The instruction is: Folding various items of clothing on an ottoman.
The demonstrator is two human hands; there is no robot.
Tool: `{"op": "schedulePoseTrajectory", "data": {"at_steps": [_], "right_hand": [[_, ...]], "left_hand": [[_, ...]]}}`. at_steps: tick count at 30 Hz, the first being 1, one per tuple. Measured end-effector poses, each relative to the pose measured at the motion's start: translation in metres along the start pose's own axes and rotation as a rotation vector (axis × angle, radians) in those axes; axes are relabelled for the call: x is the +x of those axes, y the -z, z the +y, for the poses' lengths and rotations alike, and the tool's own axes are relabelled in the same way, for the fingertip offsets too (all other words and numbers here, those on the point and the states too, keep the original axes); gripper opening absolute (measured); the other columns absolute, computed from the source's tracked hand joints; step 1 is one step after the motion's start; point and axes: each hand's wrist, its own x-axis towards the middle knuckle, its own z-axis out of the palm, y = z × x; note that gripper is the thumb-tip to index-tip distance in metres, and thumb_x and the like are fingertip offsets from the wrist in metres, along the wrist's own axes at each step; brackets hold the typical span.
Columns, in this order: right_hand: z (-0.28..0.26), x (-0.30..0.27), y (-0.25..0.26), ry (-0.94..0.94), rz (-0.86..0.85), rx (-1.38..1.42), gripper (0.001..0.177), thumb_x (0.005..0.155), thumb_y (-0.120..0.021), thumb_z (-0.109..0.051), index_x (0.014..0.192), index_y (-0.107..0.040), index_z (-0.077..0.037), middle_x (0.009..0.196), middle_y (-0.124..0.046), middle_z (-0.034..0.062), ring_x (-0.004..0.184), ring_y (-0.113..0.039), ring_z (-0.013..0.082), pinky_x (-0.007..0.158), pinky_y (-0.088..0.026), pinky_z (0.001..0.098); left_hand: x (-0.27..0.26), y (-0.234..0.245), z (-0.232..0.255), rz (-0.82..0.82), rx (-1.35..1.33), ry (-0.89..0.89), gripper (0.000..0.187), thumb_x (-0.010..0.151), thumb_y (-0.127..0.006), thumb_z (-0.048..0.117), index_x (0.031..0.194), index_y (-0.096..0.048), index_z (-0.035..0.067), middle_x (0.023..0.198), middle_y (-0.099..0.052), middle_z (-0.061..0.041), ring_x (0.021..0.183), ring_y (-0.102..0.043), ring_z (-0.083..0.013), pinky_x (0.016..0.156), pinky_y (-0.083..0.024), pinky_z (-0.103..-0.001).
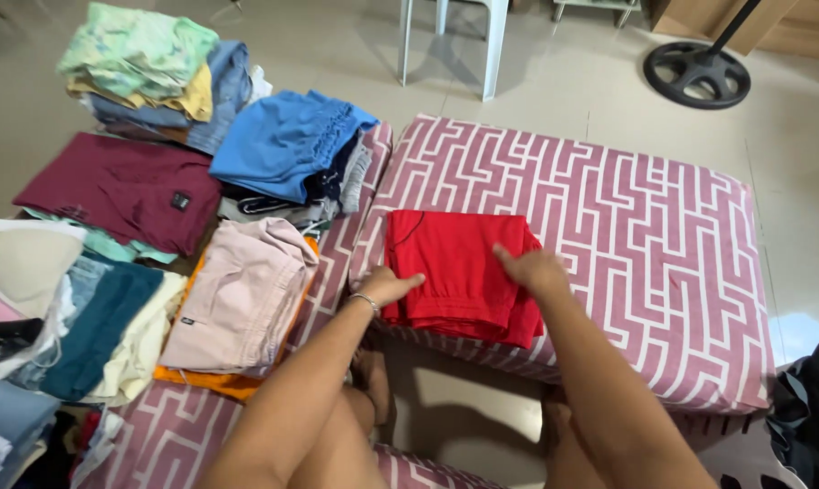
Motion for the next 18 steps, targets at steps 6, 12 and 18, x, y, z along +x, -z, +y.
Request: {"op": "schedulePoseTrajectory", "data": {"at_steps": [6, 12, 18], "right_hand": [[0.035, 0.074, -0.136, 0.233, 0.329, -0.367, 0.104, 0.099, -0.038, -0.081, 0.131, -0.051, 0.018, 0.137, -0.053, 0.0378, 0.126, -0.057, 0.0437, 0.107, -0.042, 0.0524], [0.024, -0.032, -0.096, 0.320, 0.189, 0.303, 0.068, 0.091, -0.069, -0.046, 0.104, -0.075, 0.020, 0.104, -0.079, 0.0367, 0.094, -0.080, 0.0385, 0.085, -0.062, 0.0428], [0.023, 0.009, -0.064, 0.392, 0.048, 1.004, 0.048, 0.087, -0.065, -0.031, 0.116, -0.063, 0.008, 0.087, -0.075, 0.0181, 0.070, -0.075, 0.0260, 0.058, -0.061, 0.0390]], "left_hand": [[0.027, -0.016, -0.009, -0.045, -0.220, 0.029, 0.085, 0.070, -0.081, 0.055, 0.124, -0.069, -0.010, 0.130, -0.073, -0.027, 0.121, -0.071, -0.0340, 0.106, -0.055, -0.043], [-0.018, -0.005, 0.017, -0.206, -0.606, 0.047, 0.065, 0.078, -0.080, 0.034, 0.130, -0.064, 0.000, 0.142, -0.066, -0.020, 0.126, -0.063, -0.0266, 0.107, -0.049, -0.044], [-0.075, 0.055, 0.050, -0.162, -0.910, -0.029, 0.045, 0.089, -0.076, 0.023, 0.126, -0.064, 0.000, 0.133, -0.066, -0.014, 0.120, -0.062, -0.0226, 0.097, -0.047, -0.044]]}}
